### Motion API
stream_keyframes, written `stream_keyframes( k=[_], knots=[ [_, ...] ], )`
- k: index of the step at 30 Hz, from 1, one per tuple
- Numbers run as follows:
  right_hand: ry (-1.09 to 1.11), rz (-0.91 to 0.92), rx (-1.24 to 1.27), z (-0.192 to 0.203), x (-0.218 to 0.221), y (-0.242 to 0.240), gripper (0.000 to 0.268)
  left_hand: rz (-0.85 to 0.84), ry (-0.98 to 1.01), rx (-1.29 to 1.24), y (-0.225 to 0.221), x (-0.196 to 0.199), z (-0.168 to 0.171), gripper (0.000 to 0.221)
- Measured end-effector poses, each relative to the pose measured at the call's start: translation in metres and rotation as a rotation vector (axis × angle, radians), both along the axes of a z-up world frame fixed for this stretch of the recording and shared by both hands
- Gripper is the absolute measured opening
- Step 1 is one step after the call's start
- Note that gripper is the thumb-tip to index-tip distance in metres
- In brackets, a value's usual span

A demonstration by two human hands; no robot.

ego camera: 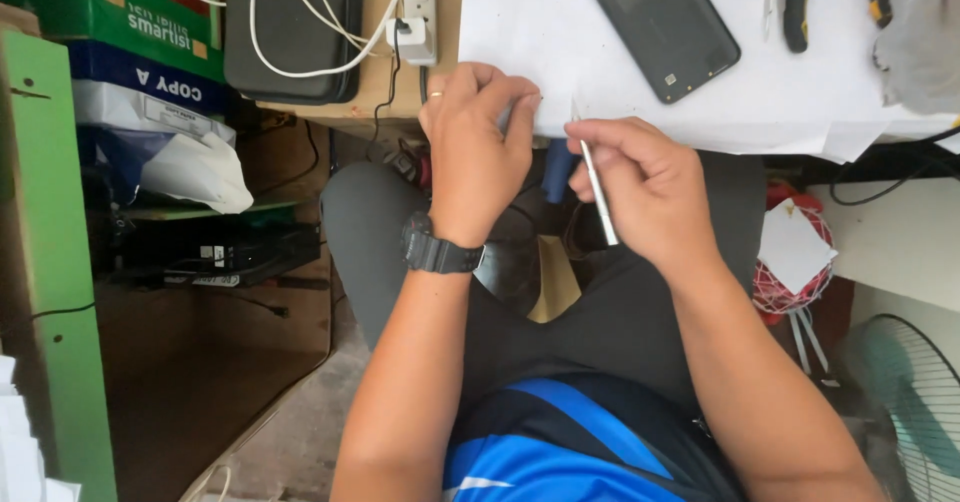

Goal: Disassembling a smartphone by prying off the back cover and using a small tool to work on internal parts.

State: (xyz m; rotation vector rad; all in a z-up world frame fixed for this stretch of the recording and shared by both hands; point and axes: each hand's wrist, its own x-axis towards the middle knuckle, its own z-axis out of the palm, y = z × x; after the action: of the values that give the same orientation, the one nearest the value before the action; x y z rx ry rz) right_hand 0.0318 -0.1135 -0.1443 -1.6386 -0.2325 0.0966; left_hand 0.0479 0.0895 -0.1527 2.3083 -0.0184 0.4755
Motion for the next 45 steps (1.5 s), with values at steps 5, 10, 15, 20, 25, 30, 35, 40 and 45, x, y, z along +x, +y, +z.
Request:
stream_keyframes(
  k=[5,10,15,20,25,30,35,40,45],
  knots=[
    [-0.002,0.094,0.024,0.001,-0.006,-0.008,0.051,-0.049,0.088,0.008,0.006,0.0,-0.002,0.013],
    [-0.472,-0.001,-0.32,-0.003,-0.008,0.0,0.016,-0.097,0.06,0.044,0.009,-0.003,-0.001,0.01],
    [-0.531,-0.054,-0.33,-0.017,-0.006,0.007,0.014,-0.083,0.055,0.033,0.009,-0.002,-0.004,0.008],
    [-0.578,-0.075,-0.337,-0.018,-0.002,0.01,0.014,-0.088,0.055,0.045,0.009,-0.001,-0.006,0.008],
    [-0.578,-0.076,-0.347,-0.019,-0.001,0.01,0.015,-0.092,0.058,0.049,0.009,-0.001,-0.003,0.007],
    [-0.567,-0.075,-0.341,-0.018,0.0,0.011,0.015,-0.103,0.057,0.053,0.01,-0.001,-0.002,0.007],
    [-0.564,-0.069,-0.352,-0.017,0.001,0.011,0.014,-0.107,0.059,0.063,0.009,-0.001,0.0,0.008],
    [-0.552,-0.069,-0.364,-0.017,0.001,0.01,0.014,-0.106,0.053,0.073,0.009,-0.002,0.002,0.008],
    [-0.574,-0.063,-0.356,-0.017,0.001,0.01,0.014,-0.131,-0.031,0.148,0.014,-0.005,-0.001,0.008]
  ],
)
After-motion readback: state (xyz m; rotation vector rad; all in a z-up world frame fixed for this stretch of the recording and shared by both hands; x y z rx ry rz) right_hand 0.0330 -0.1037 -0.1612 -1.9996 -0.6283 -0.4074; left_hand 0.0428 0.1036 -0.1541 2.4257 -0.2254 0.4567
